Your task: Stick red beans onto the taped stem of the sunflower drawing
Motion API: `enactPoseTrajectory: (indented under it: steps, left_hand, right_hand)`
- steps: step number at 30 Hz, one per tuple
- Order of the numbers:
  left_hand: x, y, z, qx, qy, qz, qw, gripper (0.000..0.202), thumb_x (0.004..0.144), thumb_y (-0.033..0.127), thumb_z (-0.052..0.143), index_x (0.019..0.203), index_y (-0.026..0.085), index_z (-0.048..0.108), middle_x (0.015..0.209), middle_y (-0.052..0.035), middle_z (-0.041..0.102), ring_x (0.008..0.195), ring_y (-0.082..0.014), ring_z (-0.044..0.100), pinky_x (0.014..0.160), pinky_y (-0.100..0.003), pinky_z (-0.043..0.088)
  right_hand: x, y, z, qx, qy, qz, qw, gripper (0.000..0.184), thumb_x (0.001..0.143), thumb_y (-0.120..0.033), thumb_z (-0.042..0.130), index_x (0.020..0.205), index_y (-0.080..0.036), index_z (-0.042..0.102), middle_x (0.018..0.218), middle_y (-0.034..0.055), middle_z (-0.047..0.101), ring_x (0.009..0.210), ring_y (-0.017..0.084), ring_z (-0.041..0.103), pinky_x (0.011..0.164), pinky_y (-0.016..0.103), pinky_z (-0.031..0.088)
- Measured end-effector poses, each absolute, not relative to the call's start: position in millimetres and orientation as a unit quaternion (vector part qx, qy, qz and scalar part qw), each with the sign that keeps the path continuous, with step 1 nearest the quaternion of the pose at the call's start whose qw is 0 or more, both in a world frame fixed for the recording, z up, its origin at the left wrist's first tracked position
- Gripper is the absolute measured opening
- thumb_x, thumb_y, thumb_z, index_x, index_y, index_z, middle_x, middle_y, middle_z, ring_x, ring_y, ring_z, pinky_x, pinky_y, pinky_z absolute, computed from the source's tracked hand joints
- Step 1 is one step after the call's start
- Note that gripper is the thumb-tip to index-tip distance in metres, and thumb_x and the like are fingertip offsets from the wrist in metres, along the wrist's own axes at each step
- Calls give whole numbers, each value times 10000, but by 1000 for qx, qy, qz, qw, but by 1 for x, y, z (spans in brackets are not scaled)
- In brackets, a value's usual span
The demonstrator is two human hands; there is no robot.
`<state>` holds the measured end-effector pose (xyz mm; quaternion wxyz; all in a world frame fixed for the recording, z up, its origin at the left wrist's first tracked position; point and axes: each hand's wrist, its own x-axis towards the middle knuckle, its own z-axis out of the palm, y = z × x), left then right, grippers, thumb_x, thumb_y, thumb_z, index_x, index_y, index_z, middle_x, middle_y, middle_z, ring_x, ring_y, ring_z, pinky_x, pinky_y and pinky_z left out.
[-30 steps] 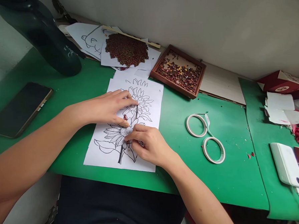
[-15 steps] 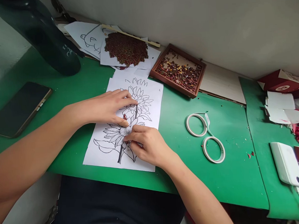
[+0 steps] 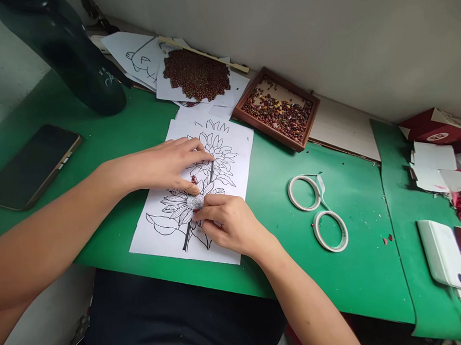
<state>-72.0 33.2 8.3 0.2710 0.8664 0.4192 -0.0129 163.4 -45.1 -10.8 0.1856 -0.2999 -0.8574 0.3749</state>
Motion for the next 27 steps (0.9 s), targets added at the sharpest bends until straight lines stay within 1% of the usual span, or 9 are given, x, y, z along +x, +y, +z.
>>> enactPoseTrajectory:
  steps: [5, 9, 12, 17, 20, 22, 25, 27]
  left_hand:
    - [-73, 34, 6, 865, 419, -6, 276, 759, 822, 626, 664, 1508, 352, 490, 1485, -76, 487, 1332, -350, 470, 1117, -464, 394]
    - [-73, 34, 5, 864, 420, -4, 279, 778, 811, 644, 666, 1513, 361, 486, 1491, -68, 485, 1334, -350, 470, 1119, -464, 396]
    - [-73, 34, 6, 863, 421, -6, 279, 775, 813, 643, 664, 1513, 363, 485, 1494, -70, 486, 1335, -348, 470, 1113, -462, 399]
    - [-73, 34, 6, 864, 418, -2, 279, 759, 823, 629, 658, 1509, 354, 491, 1490, -76, 488, 1329, -351, 474, 1111, -466, 395]
    - [-73, 34, 6, 863, 421, -6, 278, 769, 821, 632, 662, 1517, 357, 484, 1493, -69, 486, 1335, -350, 470, 1113, -461, 396]
    - [-73, 34, 7, 863, 423, -10, 278, 773, 819, 631, 667, 1517, 355, 485, 1495, -72, 488, 1339, -350, 469, 1112, -457, 399]
    - [-72, 34, 7, 863, 424, -11, 276, 772, 819, 629, 668, 1517, 354, 485, 1495, -76, 491, 1337, -350, 472, 1106, -455, 406]
    - [-72, 34, 7, 864, 422, -8, 275, 775, 821, 634, 667, 1519, 352, 483, 1490, -75, 494, 1329, -349, 480, 1097, -455, 415]
  right_hand:
    - [164, -45, -12, -302, -844, 399, 193, 357, 871, -42, 532, 1032, -195, 813, 856, 30, 677, 680, 134, 593, 638, 270, 473]
    - [166, -44, -14, -312, -819, 422, 231, 402, 843, -21, 513, 1029, -220, 809, 831, 12, 664, 682, 131, 593, 643, 269, 477]
    - [165, -44, -15, -321, -827, 396, 237, 390, 856, -28, 515, 1038, -213, 806, 821, 13, 646, 674, 132, 575, 633, 272, 456]
    - [164, -46, -15, -315, -854, 361, 205, 350, 878, -46, 526, 1040, -194, 800, 819, 19, 633, 628, 119, 532, 598, 266, 422]
    - [165, -46, -14, -310, -853, 355, 224, 364, 877, -48, 514, 1060, -195, 791, 805, 13, 613, 628, 122, 521, 604, 266, 428]
    - [165, -45, -14, -304, -854, 354, 230, 351, 878, -51, 513, 1040, -194, 789, 807, 13, 611, 636, 123, 529, 613, 268, 440]
    - [165, -45, -13, -294, -867, 342, 209, 307, 896, -59, 525, 992, -194, 784, 816, 24, 633, 663, 129, 557, 620, 265, 447]
    - [165, -45, -12, -283, -875, 329, 215, 298, 902, -65, 526, 987, -196, 779, 803, 25, 629, 666, 133, 554, 617, 267, 441]
